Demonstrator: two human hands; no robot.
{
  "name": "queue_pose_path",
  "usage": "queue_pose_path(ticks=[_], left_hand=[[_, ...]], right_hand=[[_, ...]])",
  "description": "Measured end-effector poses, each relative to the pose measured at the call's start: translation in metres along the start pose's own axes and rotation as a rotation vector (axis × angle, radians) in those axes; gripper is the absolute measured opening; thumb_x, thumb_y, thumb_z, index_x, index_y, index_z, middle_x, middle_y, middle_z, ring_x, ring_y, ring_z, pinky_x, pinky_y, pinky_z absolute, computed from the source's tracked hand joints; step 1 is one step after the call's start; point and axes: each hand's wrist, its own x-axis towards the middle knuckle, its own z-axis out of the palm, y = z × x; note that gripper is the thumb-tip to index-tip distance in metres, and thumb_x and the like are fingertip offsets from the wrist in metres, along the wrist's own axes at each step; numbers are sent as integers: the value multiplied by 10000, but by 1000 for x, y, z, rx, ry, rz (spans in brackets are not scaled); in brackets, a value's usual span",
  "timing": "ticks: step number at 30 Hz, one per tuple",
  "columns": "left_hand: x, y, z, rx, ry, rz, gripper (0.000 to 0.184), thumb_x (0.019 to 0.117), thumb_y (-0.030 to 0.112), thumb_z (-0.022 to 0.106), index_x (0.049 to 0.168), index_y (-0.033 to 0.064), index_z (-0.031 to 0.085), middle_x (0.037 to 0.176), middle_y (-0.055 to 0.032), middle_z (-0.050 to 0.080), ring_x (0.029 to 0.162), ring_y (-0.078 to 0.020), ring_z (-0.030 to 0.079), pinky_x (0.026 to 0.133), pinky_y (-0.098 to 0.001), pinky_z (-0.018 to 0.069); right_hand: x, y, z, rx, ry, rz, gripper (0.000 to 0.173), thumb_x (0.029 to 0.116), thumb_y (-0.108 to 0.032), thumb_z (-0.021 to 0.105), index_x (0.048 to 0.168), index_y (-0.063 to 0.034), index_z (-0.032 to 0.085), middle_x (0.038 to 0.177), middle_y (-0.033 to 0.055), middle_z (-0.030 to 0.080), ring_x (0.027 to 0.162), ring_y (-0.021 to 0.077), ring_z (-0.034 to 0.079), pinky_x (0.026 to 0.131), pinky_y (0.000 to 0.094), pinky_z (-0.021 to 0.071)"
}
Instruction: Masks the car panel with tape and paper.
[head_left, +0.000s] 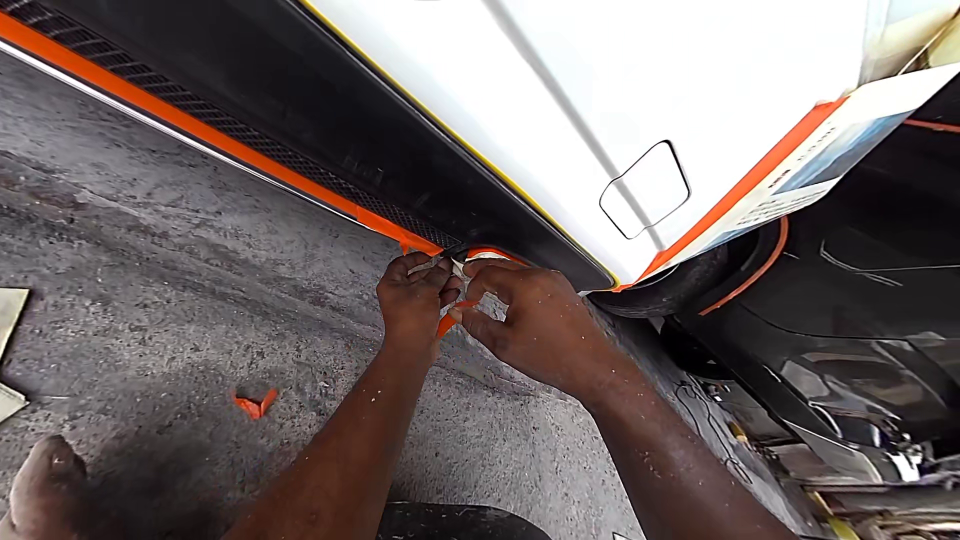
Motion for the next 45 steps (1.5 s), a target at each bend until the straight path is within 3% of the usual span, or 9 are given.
queue_pose_path(ticks=[8,14,18,22,24,27,32,42,45], left_hand=[[-8,-15,15,-149,132,4,53,923,-2,710,974,5,698,818,-67,695,681,-122,653,655,-245,567],[-21,-27,15,-55,48,170,162,1010,62,622,1110,-20,719,827,-31,710,681,-53,649,647,-192,547],[-22,-33,6,76,-70,302,236,1025,-1,561,1226,-45,676,990,-61,732,826,-54,685,782,-205,573],[-17,-40,-5,215,-152,436,295,1018,-31,537,1289,-39,655,1179,-108,715,1008,-81,685,913,-234,552],[-13,-41,-7,192,-164,463,284,1019,-21,545,1274,-38,668,1141,-107,729,983,-102,698,902,-262,571],[-14,-37,0,79,-75,344,193,987,10,636,1167,-22,698,1027,-68,731,899,-93,690,828,-258,578],[-16,-33,9,-69,-29,125,220,988,8,626,1205,43,628,1060,-37,698,912,-85,672,801,-237,560],[-2,-26,-5,-222,-354,-144,359,1098,163,442,1457,169,460,1262,-48,622,1130,-160,635,975,-342,533],[2,-27,-6,-289,-426,-156,313,1101,165,426,1410,191,470,1259,-38,614,1139,-159,630,982,-344,531]], right_hand=[[-3,5,0,58,-16,-15,146,902,-264,702,898,-120,723,1270,63,687,1168,171,660,887,411,575],[1,9,-4,73,-78,-47,123,890,-227,680,910,-119,737,1219,50,715,1184,167,662,910,409,574],[3,14,-11,87,-144,-89,79,846,-186,656,836,-128,708,1209,38,720,1199,159,657,920,407,570],[7,25,-20,184,-231,-64,95,868,-246,660,897,-174,715,1194,-45,710,1186,54,628,953,332,554],[8,27,-23,247,-232,-45,73,871,-248,665,871,-186,703,1157,-68,713,1146,20,632,925,294,556],[8,27,-22,285,-212,-34,69,875,-243,661,848,-186,689,1106,-68,722,1100,17,646,882,286,558],[7,29,-22,348,-189,-50,73,870,-233,657,837,-179,695,1090,-62,718,1094,24,641,890,274,551],[-14,31,-7,499,-115,-46,95,876,-175,650,806,-134,700,1091,-10,723,1119,82,651,907,290,570],[-22,33,-1,548,-76,-38,72,859,-140,651,805,-121,694,1114,3,713,1130,104,645,904,295,570]])
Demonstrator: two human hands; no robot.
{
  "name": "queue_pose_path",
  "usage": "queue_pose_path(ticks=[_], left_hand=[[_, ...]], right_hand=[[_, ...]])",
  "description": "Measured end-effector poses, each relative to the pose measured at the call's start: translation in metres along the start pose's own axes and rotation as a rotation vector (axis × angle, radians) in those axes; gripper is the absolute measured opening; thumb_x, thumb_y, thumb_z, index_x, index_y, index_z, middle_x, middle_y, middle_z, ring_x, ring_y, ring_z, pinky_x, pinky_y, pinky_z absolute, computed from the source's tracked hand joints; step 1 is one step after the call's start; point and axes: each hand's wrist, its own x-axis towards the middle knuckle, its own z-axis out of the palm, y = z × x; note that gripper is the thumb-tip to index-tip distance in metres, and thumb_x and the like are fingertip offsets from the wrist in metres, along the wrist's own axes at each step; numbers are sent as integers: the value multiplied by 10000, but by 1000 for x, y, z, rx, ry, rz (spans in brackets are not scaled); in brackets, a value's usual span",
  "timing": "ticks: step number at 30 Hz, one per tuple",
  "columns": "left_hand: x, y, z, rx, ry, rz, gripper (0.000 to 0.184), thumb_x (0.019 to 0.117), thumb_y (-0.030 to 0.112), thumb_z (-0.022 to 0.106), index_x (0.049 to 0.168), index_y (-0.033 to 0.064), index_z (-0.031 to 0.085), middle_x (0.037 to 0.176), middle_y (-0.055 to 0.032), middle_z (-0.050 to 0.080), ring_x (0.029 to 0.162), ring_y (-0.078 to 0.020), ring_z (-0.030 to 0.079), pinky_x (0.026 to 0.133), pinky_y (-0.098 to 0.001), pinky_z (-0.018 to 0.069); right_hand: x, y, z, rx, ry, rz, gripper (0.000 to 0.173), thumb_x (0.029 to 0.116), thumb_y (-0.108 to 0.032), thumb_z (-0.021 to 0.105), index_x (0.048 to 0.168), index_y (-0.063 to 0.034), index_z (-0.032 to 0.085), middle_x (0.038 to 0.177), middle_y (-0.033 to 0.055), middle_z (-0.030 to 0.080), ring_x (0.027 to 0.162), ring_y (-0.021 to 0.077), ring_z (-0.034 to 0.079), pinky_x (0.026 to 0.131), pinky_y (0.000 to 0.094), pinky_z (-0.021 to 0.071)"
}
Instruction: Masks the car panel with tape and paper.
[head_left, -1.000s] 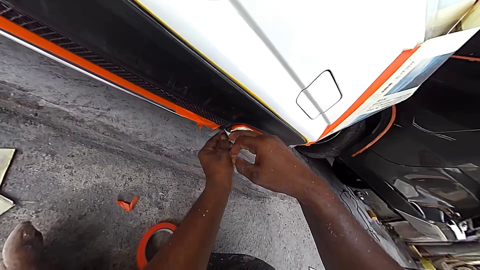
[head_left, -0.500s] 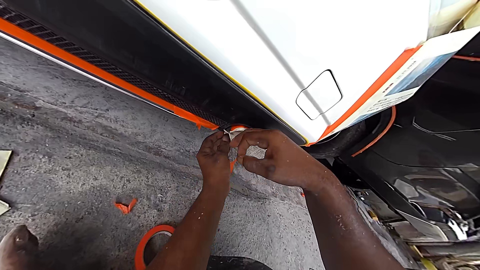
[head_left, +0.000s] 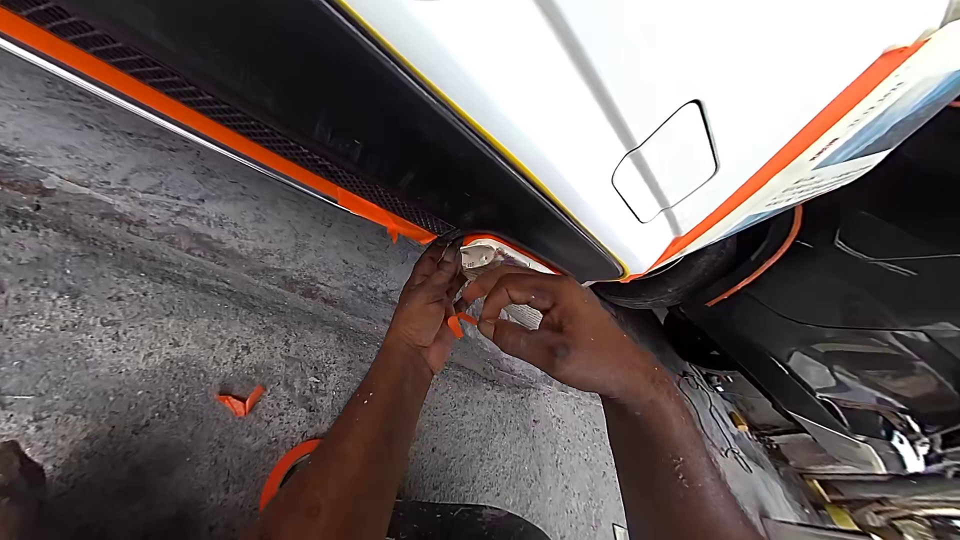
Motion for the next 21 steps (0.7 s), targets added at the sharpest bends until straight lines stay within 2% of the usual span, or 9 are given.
queue_pose_path(ticks=[3,6,9,12,13,15,16,18,21], left_hand=[[5,-2,-2,-15,-19,14,297,1102,194,440,1396,177,481,1267,-60,616,1163,-189,626,1000,-381,530],[6,-4,-3,16,-11,16,335,1094,235,464,1427,194,462,1300,-56,614,1187,-183,615,998,-361,521],[8,-5,-4,38,76,33,397,1055,222,564,1437,190,462,1349,-56,598,1251,-202,581,1023,-383,498],[8,-5,-4,38,150,62,295,1022,193,627,1305,149,560,1256,-55,643,1185,-198,613,996,-387,513],[7,-4,-5,43,140,65,268,1028,188,613,1288,136,575,1230,-58,655,1156,-194,630,986,-376,525],[6,0,-9,19,80,55,260,1054,166,549,1307,115,580,1236,-78,660,1150,-207,643,1009,-381,523],[6,2,-11,-1,45,50,293,1066,138,468,1347,96,545,1263,-102,641,1161,-229,640,1023,-398,519],[7,6,-14,-29,2,44,405,1038,109,321,1393,52,509,1292,-144,617,1153,-262,632,1005,-420,514],[10,14,-15,-13,14,14,399,1048,91,271,1340,35,536,1252,-141,618,1108,-265,643,980,-431,530]], right_hand=[[-7,6,6,59,51,16,73,857,-105,644,814,-105,704,1179,28,701,1148,123,644,898,291,583],[-15,15,16,111,105,55,75,853,-109,648,869,-93,719,1250,54,680,1194,148,630,927,312,581],[-22,20,27,154,192,105,114,849,-89,636,928,-77,717,1273,71,658,1177,167,636,910,321,591],[-28,21,39,211,318,163,169,863,-37,596,984,-51,713,1280,87,653,1197,196,636,895,344,612],[-30,21,43,233,363,193,187,861,-31,583,996,-51,711,1275,87,658,1178,196,647,869,342,617],[-32,18,54,268,459,250,201,869,-31,569,1013,-68,704,1214,62,686,1027,159,690,769,296,620],[-33,17,60,285,508,276,201,880,-35,565,1019,-75,705,1165,51,704,926,138,698,710,271,608],[-31,12,71,317,571,326,198,907,-51,562,1035,-75,711,1064,47,729,818,131,696,661,257,590],[-25,3,86,281,641,358,188,937,-78,579,1067,-79,715,957,30,723,734,103,684,602,231,578]])
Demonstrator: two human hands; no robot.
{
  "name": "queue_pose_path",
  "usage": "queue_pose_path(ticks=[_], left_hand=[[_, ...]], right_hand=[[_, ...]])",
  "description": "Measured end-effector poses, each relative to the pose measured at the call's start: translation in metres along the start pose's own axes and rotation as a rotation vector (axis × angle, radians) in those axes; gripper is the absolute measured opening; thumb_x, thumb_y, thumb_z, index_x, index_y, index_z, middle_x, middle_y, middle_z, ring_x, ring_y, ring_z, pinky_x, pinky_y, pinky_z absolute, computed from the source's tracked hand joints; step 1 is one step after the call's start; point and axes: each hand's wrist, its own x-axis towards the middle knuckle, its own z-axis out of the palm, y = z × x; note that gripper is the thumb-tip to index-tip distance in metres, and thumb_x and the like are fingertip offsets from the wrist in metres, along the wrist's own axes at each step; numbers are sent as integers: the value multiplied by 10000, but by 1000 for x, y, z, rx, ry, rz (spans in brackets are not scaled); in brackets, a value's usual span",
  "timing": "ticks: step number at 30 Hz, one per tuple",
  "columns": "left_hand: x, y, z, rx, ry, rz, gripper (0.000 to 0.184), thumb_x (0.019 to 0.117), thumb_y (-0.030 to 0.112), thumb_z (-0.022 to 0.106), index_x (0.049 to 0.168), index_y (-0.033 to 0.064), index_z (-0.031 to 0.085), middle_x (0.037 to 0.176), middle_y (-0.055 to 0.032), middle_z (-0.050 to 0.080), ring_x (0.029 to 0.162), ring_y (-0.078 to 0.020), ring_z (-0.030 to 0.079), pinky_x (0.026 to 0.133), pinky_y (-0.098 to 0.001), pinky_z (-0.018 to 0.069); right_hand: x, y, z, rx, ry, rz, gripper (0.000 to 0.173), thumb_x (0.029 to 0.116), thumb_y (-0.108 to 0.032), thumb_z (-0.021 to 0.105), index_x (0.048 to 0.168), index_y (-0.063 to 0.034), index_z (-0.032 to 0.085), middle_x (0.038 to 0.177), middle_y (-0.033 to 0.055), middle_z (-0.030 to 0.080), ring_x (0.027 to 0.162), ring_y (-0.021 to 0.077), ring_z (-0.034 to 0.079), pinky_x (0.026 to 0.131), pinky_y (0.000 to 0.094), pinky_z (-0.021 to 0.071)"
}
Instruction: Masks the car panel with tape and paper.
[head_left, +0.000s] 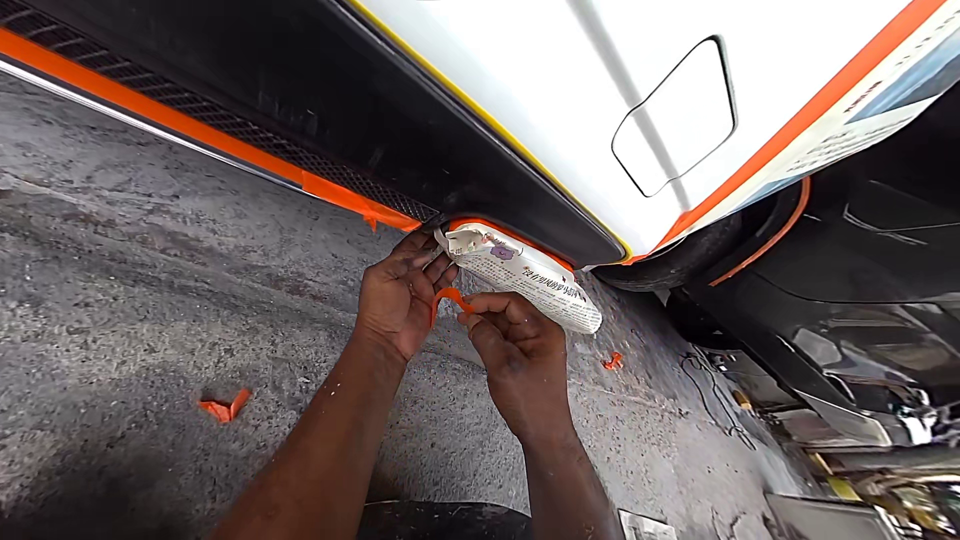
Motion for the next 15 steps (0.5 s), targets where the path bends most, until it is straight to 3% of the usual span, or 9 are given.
queue_pose_path(ticks=[5,10,12,15], left_hand=[[7,13,-8,100,3,-60,347,1073,99,287,1276,46,563,1217,-129,653,1085,-255,671,965,-418,546],[12,22,-19,131,-95,-86,361,1047,136,291,1226,65,597,1260,-116,653,1194,-256,629,1020,-429,509],[12,24,-26,93,-178,-90,337,1021,174,358,1194,74,629,1217,-114,674,1162,-250,645,1012,-421,521],[15,27,-38,57,-310,-173,346,927,294,641,1222,117,668,1219,-105,684,1125,-236,661,967,-414,548]], right_hand=[[-2,-4,17,-120,106,-88,146,967,-116,604,1070,-84,702,939,0,698,737,53,673,625,206,581],[6,-8,17,-232,110,-188,134,980,-145,614,1066,-92,702,954,-5,690,795,47,678,676,209,591],[11,-15,15,-307,99,-255,134,985,-131,620,1076,-86,706,978,1,691,833,44,690,720,217,611],[22,-26,13,-397,123,-317,139,997,-142,612,1070,-88,718,975,10,697,817,49,687,697,223,603]])
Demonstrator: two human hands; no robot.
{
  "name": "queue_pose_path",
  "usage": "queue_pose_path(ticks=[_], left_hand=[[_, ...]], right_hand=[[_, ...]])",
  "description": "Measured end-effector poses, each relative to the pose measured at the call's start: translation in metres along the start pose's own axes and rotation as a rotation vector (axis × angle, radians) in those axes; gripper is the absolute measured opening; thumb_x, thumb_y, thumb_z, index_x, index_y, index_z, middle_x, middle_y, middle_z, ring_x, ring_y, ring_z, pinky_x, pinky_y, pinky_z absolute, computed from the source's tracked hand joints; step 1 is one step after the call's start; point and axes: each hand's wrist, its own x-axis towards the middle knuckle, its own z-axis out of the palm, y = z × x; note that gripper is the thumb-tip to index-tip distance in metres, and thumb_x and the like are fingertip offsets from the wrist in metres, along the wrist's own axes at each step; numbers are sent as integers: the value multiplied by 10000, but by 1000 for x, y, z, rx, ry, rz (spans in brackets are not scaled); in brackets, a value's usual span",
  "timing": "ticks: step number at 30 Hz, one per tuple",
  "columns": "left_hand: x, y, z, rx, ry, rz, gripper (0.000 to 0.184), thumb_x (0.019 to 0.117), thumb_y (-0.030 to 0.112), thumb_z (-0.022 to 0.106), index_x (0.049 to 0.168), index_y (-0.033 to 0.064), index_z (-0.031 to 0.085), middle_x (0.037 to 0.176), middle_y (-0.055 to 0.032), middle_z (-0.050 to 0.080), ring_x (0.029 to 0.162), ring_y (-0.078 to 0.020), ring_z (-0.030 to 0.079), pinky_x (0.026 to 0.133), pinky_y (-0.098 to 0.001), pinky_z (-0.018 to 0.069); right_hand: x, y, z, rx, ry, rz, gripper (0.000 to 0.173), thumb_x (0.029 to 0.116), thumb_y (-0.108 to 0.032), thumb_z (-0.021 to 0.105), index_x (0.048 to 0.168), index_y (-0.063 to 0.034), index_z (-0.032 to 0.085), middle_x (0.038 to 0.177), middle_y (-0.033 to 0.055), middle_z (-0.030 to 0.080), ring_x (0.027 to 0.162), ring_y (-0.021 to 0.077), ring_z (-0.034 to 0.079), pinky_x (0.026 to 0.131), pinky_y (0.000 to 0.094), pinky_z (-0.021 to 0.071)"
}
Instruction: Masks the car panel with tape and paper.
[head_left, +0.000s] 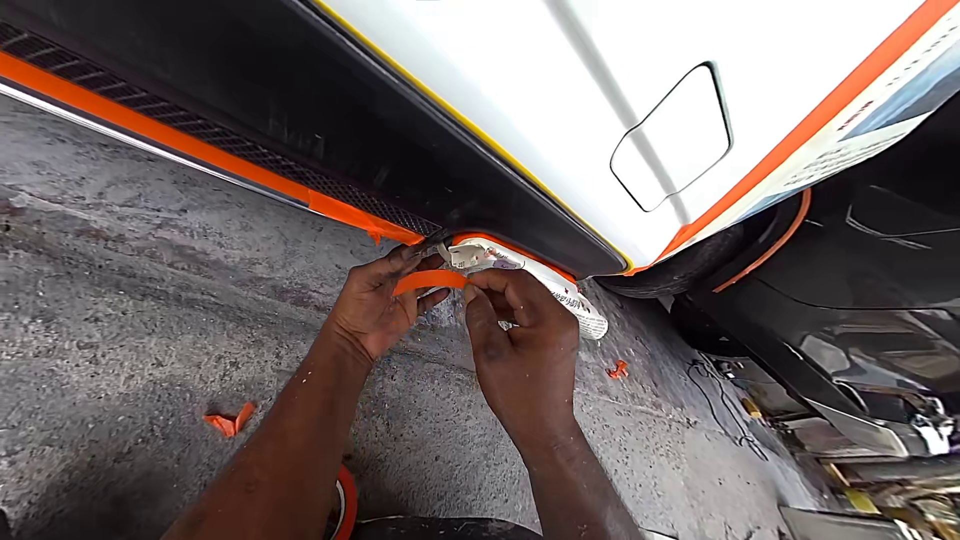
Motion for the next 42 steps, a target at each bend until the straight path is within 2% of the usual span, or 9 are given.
queue_pose_path(ticks=[2,6,9,13,16,21,26,29,42], left_hand=[[-1,1,-5,2,-58,-46,566,842,404,783,1311,127,632,1260,-110,675,1159,-259,657,990,-446,545],[1,3,-14,2,-155,-89,881,755,538,848,1447,123,496,1293,-127,644,1176,-269,651,990,-442,550],[1,4,-16,9,-177,-97,731,783,301,866,1415,147,533,1278,-135,657,1163,-281,658,992,-464,548],[3,4,-12,15,-116,-92,472,890,53,589,1350,162,580,1129,-97,678,1002,-226,682,941,-446,562],[3,3,-8,3,-69,-67,390,963,-34,505,1311,113,599,1072,-105,689,960,-219,696,943,-446,575],[5,2,-10,-25,-103,-26,319,1004,-22,441,1228,87,640,1117,-116,699,1005,-226,701,971,-441,564],[4,1,3,-34,-17,14,241,1027,-6,443,1054,85,665,969,-87,721,887,-164,719,856,-336,605],[5,0,9,-47,20,40,251,1041,-7,424,1054,74,662,969,-80,720,883,-151,717,863,-318,602],[5,-3,17,-145,113,75,224,1022,-38,465,953,41,663,931,-102,709,838,-168,717,834,-327,614]], right_hand=[[6,-5,-2,-70,-12,-3,139,1007,-161,608,1053,-93,721,973,19,701,781,59,685,656,237,596],[15,-12,-5,-252,-76,0,147,1001,-173,597,986,-124,735,903,11,710,691,103,656,572,315,540],[20,-17,-7,-283,-95,12,143,1001,-178,601,974,-133,734,850,0,696,672,114,656,547,340,531],[23,-21,-7,-205,-94,81,108,990,-179,635,963,-140,732,811,-16,701,659,94,659,559,327,544],[24,-23,-6,-7,-129,218,95,983,-156,648,954,-143,737,751,-41,676,595,65,605,532,272,502],[27,-32,-14,460,-246,447,189,1030,-105,566,1105,-45,729,846,76,721,634,149,670,501,279,559],[33,-39,-23,723,-299,625,252,1047,-78,500,1206,-44,693,1005,97,733,746,164,709,558,295,591],[36,-37,-27,833,-333,649,292,1058,-53,454,1264,-44,661,1078,108,721,789,171,715,589,305,601],[31,-36,-24,709,-322,528,417,982,26,454,1364,-56,600,1188,112,682,852,213,717,603,330,613]])
